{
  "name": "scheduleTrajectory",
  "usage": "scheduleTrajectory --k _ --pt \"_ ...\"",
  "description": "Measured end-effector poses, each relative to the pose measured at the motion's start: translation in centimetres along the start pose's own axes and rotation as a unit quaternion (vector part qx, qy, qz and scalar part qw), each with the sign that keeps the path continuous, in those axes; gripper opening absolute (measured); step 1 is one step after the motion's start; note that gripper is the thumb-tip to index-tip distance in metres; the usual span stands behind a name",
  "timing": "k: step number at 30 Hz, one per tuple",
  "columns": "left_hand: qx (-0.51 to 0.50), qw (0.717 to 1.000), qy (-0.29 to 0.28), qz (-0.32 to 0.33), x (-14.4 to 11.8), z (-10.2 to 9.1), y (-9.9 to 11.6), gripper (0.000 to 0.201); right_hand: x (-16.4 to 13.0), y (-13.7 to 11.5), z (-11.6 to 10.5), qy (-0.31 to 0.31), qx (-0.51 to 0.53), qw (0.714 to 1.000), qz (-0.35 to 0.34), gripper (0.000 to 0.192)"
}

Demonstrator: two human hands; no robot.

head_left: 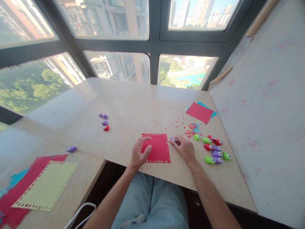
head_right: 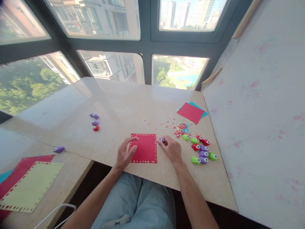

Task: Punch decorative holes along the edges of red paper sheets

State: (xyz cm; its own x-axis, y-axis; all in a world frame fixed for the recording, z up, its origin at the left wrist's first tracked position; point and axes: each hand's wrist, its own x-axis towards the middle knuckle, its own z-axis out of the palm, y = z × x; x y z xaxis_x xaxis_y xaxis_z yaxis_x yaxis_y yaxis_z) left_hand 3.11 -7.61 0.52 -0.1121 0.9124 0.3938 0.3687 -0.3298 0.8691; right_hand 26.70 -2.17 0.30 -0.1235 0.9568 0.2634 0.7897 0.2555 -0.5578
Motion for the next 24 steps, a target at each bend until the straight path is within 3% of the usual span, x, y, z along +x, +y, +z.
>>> scheduleTrajectory --k 3,5,13,18,21,24 --pt "-0.089 0.971 0.185 -0.122 -0.1 -0.4 -0.9 0.028 0.0 0.2 0.1 -0.004 -0.018 1.0 0.002 0.054" --pt "-0.131 0.948 0.238 -0.166 -0.1 -0.5 -1.3 0.029 0.1 0.2 0.2 -0.008 -0.025 1.0 0.007 0.05" --pt "-0.091 0.967 0.182 -0.154 -0.2 0.0 -0.1 0.029 0.0 0.4 0.3 0.033 -0.003 0.999 0.018 0.041" --pt "-0.058 0.977 0.14 -0.152 -0.1 -0.1 0.2 0.028 -0.9 0.4 0.3 0.08 0.128 0.987 0.049 0.041" --pt "-0.054 0.979 0.129 -0.145 -0.1 -0.1 0.3 0.028 -2.8 -1.7 0.1 0.109 0.243 0.959 0.1 0.041" --pt "-0.062 0.978 0.125 -0.154 -0.1 0.0 0.4 0.028 -5.8 -5.3 -1.1 0.153 0.332 0.921 0.137 0.038"
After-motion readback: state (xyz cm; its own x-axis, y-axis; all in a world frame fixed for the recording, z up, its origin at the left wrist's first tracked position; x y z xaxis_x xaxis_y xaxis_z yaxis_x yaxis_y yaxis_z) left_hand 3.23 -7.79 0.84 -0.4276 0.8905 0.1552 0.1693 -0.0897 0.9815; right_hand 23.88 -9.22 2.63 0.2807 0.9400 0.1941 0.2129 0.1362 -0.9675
